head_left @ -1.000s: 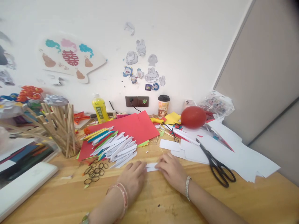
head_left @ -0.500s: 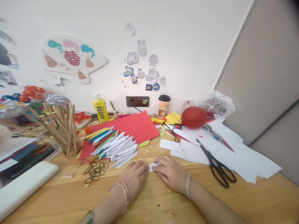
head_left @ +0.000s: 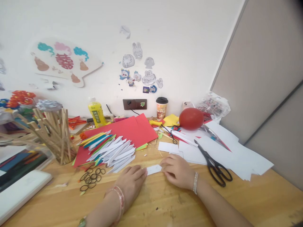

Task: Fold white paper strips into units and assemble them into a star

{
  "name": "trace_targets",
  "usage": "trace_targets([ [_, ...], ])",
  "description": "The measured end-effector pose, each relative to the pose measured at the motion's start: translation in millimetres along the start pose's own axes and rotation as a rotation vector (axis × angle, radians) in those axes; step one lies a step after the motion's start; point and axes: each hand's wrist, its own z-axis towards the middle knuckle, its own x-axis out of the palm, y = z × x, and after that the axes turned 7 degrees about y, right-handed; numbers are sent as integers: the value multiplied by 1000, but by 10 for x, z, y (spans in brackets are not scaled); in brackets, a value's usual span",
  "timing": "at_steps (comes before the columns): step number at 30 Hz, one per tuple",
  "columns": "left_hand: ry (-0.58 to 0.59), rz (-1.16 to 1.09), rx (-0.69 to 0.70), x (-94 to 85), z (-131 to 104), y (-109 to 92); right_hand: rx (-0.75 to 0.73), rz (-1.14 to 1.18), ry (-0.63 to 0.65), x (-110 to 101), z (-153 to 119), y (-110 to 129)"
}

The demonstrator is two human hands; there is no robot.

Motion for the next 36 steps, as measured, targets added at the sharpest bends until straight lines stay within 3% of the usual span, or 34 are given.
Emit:
trace_targets([
  [4,-70,-8,33,15,28,-21,-65,33,-73,56,44,47],
  [8,-111,-76,52,-83,69,-22,-116,-37,2,172,116,72],
  [16,-32,-135,-46,-182,117,-20,-42,-76,-65,254,161,79],
  [22,156,-312,-220,-304,198,-42,218,75,-101,300,190,122],
  [29,195,-503,-564,-164,246,-2,424,100,-104,331,228,97],
  [36,119,-429,-463,-135,250,-60,327,131,-54,369,229,91],
])
